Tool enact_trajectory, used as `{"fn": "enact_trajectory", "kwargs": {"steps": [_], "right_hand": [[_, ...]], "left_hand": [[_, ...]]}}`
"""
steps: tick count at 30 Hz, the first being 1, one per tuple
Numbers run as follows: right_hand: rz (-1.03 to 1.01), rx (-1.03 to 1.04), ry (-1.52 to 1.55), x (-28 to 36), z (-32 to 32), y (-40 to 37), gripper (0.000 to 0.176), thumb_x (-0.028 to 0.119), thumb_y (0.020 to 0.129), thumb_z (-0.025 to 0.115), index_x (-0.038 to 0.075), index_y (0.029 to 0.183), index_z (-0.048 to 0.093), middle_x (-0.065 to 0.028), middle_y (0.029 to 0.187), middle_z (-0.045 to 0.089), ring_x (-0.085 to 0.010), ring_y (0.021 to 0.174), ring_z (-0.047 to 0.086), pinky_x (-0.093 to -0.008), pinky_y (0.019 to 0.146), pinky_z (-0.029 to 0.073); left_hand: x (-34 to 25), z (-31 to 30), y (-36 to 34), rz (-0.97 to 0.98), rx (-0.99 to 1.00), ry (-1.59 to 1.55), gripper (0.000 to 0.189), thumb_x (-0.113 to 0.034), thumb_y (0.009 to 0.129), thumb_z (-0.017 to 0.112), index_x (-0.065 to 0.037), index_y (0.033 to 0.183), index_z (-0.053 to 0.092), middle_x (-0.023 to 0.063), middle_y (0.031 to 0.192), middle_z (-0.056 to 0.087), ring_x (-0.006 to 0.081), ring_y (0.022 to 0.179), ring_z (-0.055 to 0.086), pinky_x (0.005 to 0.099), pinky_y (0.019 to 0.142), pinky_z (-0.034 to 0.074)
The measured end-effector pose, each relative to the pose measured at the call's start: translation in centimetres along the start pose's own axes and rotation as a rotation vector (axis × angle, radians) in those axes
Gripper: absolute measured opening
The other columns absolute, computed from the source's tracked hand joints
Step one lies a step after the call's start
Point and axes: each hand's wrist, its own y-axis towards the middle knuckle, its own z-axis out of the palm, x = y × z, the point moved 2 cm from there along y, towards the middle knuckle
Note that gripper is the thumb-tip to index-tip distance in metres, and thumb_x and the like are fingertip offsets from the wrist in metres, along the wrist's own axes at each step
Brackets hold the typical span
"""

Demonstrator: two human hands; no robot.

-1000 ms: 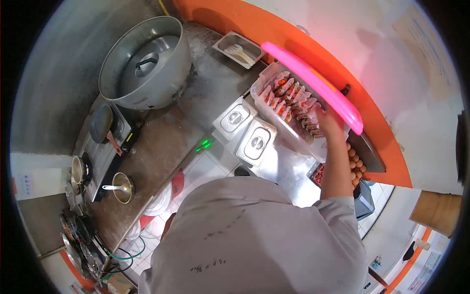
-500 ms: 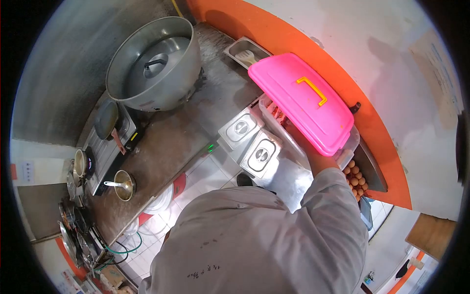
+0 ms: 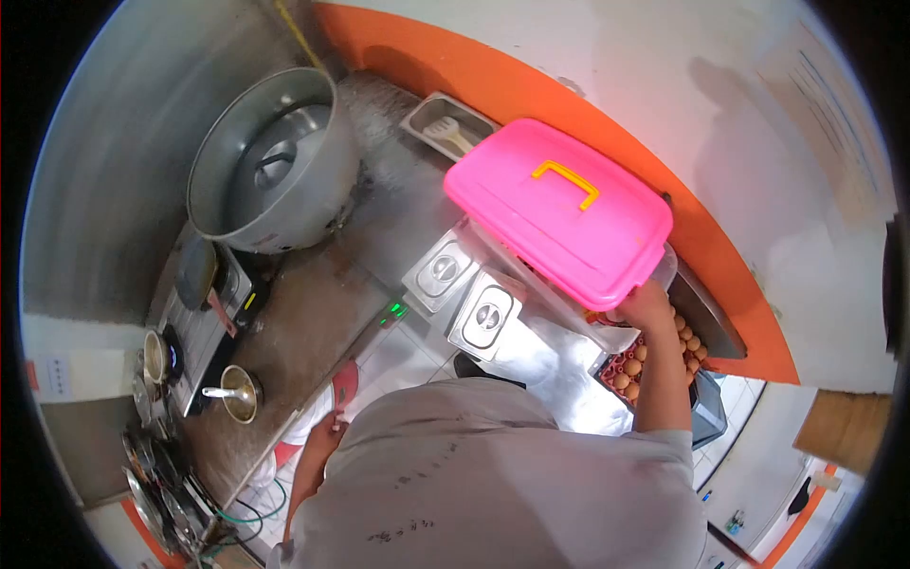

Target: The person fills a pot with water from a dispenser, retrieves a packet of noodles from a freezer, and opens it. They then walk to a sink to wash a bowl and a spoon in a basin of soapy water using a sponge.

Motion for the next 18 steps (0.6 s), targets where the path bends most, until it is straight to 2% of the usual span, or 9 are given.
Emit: {"fn": "enact_trajectory", "kwargs": {"steps": [1, 2, 4, 6, 9, 12, 15, 17, 18], "right_hand": [[0.219, 0.017, 0.071, -0.4, -1.3, -0.9, 0.071, 0.049, 0.076, 0.08, 0.004, 0.129, 0.065, -0.0243, 0.117, 0.071, -0.0395, 0.113, 0.069, -0.0477, 0.097, 0.054], [0.236, 0.004, 0.081, -1.3, -2.0, -1.9, 0.071, 0.049, 0.076, 0.08, 0.004, 0.129, 0.065, -0.0243, 0.117, 0.071, -0.0395, 0.113, 0.069, -0.0477, 0.097, 0.054], [0.281, -0.097, 0.029, -3.3, -3.1, -4.1, 0.063, 0.043, 0.076, 0.08, 0.0, 0.12, 0.066, -0.0251, 0.106, 0.073, -0.042, 0.103, 0.071, -0.0486, 0.092, 0.055], [0.313, -0.096, 0.113, -4.3, -4.4, -6.3, 0.061, 0.042, 0.076, 0.08, -0.001, 0.118, 0.066, -0.0256, 0.106, 0.073, -0.0416, 0.103, 0.071, -0.0481, 0.092, 0.054], [0.328, -0.147, 0.253, -4.8, -6.2, -10.6, 0.056, 0.036, 0.077, 0.079, -0.002, 0.115, 0.065, -0.0256, 0.106, 0.072, -0.0414, 0.102, 0.07, -0.0458, 0.09, 0.053], [0.272, -0.245, 0.279, -6.1, -6.6, -15.7, 0.055, 0.03, 0.074, 0.08, -0.003, 0.114, 0.063, -0.0254, 0.105, 0.071, -0.0417, 0.099, 0.07, -0.0458, 0.089, 0.054], [0.431, -0.155, 0.326, -8.1, -5.6, -20.5, 0.054, 0.028, 0.072, 0.08, -0.003, 0.113, 0.062, -0.026, 0.103, 0.071, -0.0417, 0.098, 0.07, -0.0466, 0.088, 0.054], [0.494, -0.148, 0.387, -8.2, -5.0, -23.4, 0.056, 0.027, 0.07, 0.08, -0.005, 0.111, 0.062, -0.0268, 0.099, 0.071, -0.0436, 0.094, 0.071, -0.0473, 0.084, 0.055], [0.495, -0.162, 0.404, -8.8, -4.3, -24.7, 0.057, 0.028, 0.069, 0.08, -0.005, 0.111, 0.062, -0.0265, 0.1, 0.072, -0.0432, 0.093, 0.071, -0.0472, 0.084, 0.055]], "left_hand": [[-4.6, -1.3, 1.9, 0.101, 0.004, -0.033, 0.039, -0.026, 0.096, 0.071, -0.007, 0.129, 0.063, 0.0167, 0.101, 0.074, 0.0292, 0.097, 0.073, 0.0397, 0.085, 0.055], [-9.7, -2.6, 4.1, 0.254, -0.057, 0.111, 0.039, -0.023, 0.096, 0.069, -0.006, 0.131, 0.062, 0.0188, 0.105, 0.073, 0.0354, 0.098, 0.071, 0.0413, 0.087, 0.054], [-20.9, -4.9, 6.8, 0.203, 0.066, 0.118, 0.047, -0.019, 0.097, 0.069, -0.005, 0.14, 0.057, 0.0206, 0.121, 0.07, 0.0333, 0.115, 0.068, 0.0423, 0.102, 0.051], [-30.8, -4.7, 9.2, 0.424, 0.029, 0.316, 0.052, -0.021, 0.095, 0.071, -0.006, 0.143, 0.056, 0.0227, 0.131, 0.066, 0.0393, 0.126, 0.061, 0.0464, 0.109, 0.046], [-42.9, -1.6, 12.5, 0.832, -0.011, 0.518, 0.059, -0.021, 0.088, 0.075, -0.008, 0.143, 0.057, 0.0217, 0.141, 0.058, 0.0405, 0.131, 0.054, 0.0473, 0.112, 0.044], [-50.5, 4.0, 14.6, 1.111, -0.067, 0.596, 0.061, -0.019, 0.081, 0.078, -0.009, 0.138, 0.06, 0.0196, 0.145, 0.054, 0.0406, 0.134, 0.051, 0.0496, 0.113, 0.043], [-52.4, 9.1, 16.9, 1.212, -0.054, 0.786, 0.058, -0.019, 0.078, 0.079, -0.011, 0.133, 0.063, 0.0186, 0.145, 0.053, 0.0418, 0.137, 0.047, 0.0526, 0.113, 0.042], [-52.6, 11.4, 16.9, 1.274, -0.093, 0.719, 0.053, -0.019, 0.075, 0.081, -0.012, 0.125, 0.067, 0.0159, 0.136, 0.057, 0.0409, 0.134, 0.048, 0.0537, 0.111, 0.042], [-52.8, 12.4, 16.9, 1.263, -0.024, 0.694, 0.049, -0.019, 0.074, 0.081, -0.013, 0.121, 0.069, 0.0145, 0.132, 0.058, 0.04, 0.13, 0.05, 0.0535, 0.109, 0.042]]}}
